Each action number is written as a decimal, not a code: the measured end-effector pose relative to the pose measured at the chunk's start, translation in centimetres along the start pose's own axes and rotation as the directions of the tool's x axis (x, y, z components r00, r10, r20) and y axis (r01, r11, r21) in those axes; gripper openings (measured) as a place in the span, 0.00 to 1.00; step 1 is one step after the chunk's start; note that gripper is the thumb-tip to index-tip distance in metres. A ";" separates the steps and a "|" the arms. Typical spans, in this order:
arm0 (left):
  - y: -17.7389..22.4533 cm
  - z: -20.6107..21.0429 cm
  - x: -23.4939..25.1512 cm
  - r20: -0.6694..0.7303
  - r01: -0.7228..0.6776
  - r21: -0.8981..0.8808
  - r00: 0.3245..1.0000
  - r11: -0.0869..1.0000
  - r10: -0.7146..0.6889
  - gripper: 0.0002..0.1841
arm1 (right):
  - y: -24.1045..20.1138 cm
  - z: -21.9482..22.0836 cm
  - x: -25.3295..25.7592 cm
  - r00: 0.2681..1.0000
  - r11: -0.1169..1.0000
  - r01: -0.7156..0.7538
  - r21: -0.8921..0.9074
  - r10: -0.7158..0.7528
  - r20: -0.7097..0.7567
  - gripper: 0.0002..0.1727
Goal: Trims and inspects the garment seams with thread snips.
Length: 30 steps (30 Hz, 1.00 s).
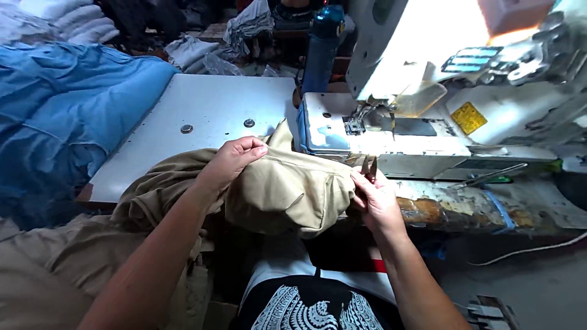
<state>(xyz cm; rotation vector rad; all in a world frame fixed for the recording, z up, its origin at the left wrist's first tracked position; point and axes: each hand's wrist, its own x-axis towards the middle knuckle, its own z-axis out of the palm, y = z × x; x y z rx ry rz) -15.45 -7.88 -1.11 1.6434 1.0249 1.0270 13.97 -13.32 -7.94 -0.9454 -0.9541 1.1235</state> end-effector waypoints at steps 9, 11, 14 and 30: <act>3.0 0.7 -1.5 0.263 -0.091 0.418 0.964 0.904 -0.024 0.07 | -0.6 0.3 -0.5 0.996 0.994 0.084 -0.071 -0.083 0.012 0.07; 2.5 1.6 -1.7 0.274 -0.136 0.444 0.962 0.886 0.010 0.05 | -0.5 0.3 -0.6 0.991 0.978 0.133 -0.159 -0.136 -0.005 0.07; 1.9 2.4 -1.8 0.213 -0.098 0.450 0.977 0.888 0.000 0.06 | -1.0 0.6 -1.6 0.961 0.903 0.253 -0.348 -0.276 -0.016 0.17; 2.3 4.4 -2.2 0.168 0.065 0.257 0.980 0.964 -0.110 0.06 | 0.5 5.7 -5.6 0.921 0.982 -0.164 -0.094 0.186 0.343 0.17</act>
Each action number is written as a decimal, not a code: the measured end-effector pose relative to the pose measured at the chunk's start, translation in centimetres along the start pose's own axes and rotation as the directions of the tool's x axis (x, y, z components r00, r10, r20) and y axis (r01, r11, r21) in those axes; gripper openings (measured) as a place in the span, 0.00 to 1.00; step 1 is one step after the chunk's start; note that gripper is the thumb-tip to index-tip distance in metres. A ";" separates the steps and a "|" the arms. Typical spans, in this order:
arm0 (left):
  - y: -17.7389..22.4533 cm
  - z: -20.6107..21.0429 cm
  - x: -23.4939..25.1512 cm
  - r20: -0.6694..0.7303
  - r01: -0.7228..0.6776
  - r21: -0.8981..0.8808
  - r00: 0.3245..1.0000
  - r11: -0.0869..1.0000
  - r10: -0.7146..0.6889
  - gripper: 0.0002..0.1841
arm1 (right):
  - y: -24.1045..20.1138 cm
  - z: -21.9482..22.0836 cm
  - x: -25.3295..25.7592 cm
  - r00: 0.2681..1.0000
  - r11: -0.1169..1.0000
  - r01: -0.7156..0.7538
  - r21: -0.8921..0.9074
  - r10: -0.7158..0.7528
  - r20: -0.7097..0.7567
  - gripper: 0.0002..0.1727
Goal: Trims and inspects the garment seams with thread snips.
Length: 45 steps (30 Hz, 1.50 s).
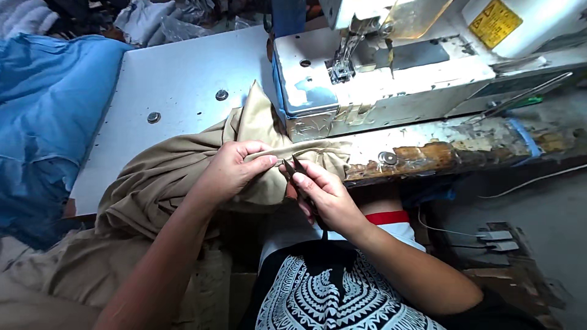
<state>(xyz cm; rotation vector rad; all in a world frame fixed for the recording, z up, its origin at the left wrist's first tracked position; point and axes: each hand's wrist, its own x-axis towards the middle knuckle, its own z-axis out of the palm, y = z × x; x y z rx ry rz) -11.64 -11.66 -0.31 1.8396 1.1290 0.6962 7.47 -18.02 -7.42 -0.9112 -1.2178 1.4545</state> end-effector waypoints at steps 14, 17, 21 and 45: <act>-0.2 0.0 0.1 0.000 -0.020 0.007 1.000 1.000 0.020 0.07 | 0.4 -0.2 0.2 0.999 0.999 0.035 -0.042 -0.036 -0.006 0.17; -0.2 0.0 0.1 -0.003 -0.027 0.018 1.000 0.999 0.028 0.06 | 0.4 -0.2 0.2 1.000 0.999 0.028 -0.043 -0.028 -0.010 0.17; 0.0 0.0 0.0 -0.001 -0.019 0.016 1.000 1.000 0.019 0.07 | 0.4 -0.1 0.1 0.999 0.998 0.042 -0.045 -0.042 -0.007 0.17; -0.1 0.2 0.0 0.054 -0.040 -0.025 0.998 0.999 0.041 0.06 | 0.6 -0.5 0.9 1.000 0.993 -0.009 0.121 0.008 0.012 0.22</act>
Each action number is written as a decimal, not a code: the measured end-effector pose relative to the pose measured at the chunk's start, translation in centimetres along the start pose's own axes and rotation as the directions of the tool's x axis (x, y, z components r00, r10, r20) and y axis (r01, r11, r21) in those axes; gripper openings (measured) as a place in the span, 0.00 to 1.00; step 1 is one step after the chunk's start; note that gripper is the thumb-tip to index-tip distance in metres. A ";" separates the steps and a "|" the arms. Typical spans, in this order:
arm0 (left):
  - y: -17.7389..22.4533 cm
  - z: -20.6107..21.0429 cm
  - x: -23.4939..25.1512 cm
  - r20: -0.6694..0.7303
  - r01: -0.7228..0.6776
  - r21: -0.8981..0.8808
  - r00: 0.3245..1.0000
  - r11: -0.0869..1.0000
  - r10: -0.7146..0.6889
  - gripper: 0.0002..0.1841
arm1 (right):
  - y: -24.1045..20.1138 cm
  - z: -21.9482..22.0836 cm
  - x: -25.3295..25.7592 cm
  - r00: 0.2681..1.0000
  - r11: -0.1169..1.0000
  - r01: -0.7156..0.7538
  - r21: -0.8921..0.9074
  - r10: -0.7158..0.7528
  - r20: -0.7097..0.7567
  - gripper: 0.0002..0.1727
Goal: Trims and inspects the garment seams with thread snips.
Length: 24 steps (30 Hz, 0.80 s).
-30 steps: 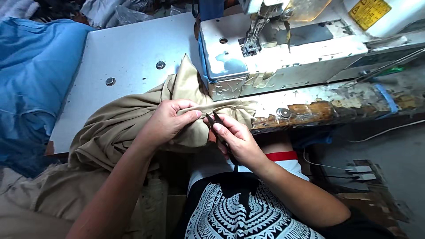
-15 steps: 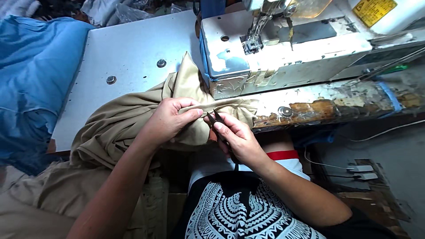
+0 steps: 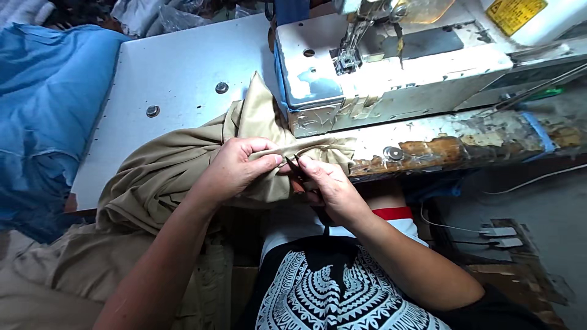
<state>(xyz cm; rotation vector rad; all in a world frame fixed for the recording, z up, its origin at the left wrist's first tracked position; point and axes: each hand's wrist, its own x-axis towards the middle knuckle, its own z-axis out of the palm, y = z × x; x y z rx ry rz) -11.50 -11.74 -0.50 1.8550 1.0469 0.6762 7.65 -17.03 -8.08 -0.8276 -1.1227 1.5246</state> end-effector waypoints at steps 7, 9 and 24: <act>-0.2 -0.1 0.0 0.070 -0.009 -0.005 0.997 1.000 0.009 0.07 | 0.3 -0.1 0.4 0.990 0.952 -0.138 0.273 0.125 0.064 0.16; -0.2 0.0 0.1 0.070 0.005 -0.003 0.998 1.000 -0.005 0.07 | 0.2 -0.1 0.3 0.993 0.946 -0.119 0.302 0.114 0.035 0.17; 0.3 0.9 0.1 -0.042 0.187 -0.256 0.978 0.948 -0.205 0.08 | -0.8 -0.7 -1.2 0.992 0.940 0.098 -0.328 -0.117 -0.039 0.15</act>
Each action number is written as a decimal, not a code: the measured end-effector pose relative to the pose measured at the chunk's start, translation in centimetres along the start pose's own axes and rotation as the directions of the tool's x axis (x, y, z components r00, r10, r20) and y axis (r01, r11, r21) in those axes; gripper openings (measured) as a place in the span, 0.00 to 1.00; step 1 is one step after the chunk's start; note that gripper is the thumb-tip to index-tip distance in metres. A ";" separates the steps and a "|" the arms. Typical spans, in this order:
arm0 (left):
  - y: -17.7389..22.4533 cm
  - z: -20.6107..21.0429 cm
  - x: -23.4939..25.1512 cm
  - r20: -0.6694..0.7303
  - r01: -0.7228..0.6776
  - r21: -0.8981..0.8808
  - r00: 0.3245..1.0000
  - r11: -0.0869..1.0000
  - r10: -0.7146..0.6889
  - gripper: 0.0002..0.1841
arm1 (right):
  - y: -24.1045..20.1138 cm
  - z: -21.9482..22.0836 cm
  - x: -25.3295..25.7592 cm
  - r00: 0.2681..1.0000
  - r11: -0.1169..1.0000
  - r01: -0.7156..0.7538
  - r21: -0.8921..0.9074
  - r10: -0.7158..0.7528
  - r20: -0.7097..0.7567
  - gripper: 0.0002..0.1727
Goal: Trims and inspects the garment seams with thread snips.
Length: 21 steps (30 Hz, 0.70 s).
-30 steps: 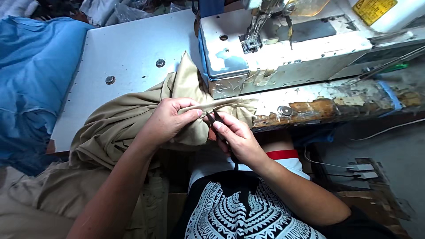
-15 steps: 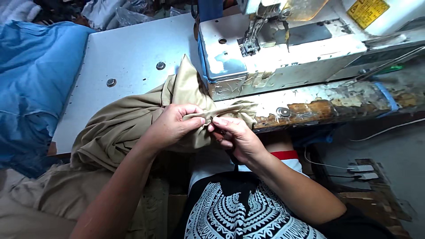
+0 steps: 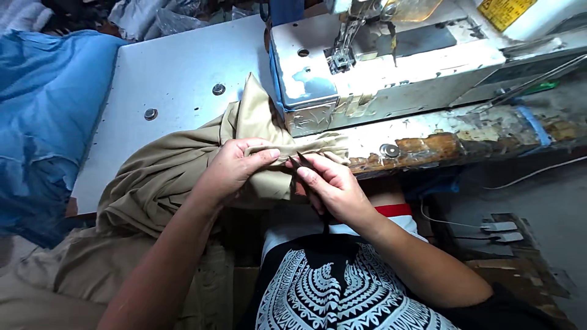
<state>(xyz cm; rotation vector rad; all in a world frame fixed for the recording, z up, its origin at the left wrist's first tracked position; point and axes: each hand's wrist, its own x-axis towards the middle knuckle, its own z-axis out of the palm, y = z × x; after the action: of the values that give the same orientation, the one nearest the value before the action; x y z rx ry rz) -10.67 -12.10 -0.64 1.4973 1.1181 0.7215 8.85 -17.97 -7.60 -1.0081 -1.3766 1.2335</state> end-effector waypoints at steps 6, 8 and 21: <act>0.0 0.2 0.0 -0.032 0.006 -0.068 0.999 0.998 -0.008 0.10 | 0.1 0.4 0.2 1.000 1.000 0.010 -0.018 -0.010 -0.011 0.15; 0.0 0.2 0.0 -0.032 0.009 -0.065 0.999 0.998 -0.011 0.10 | 0.1 0.4 0.3 1.000 1.000 0.013 -0.021 -0.013 -0.012 0.15; -0.2 0.3 0.0 -0.024 -0.004 -0.073 1.000 0.997 0.002 0.10 | 0.3 0.5 0.2 0.999 0.999 0.032 -0.034 -0.032 -0.020 0.15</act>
<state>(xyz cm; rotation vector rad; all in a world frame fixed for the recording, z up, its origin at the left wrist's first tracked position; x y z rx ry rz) -10.50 -12.25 -0.89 1.4323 1.0960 0.7757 8.35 -17.82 -7.88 -1.0153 -1.3968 1.1771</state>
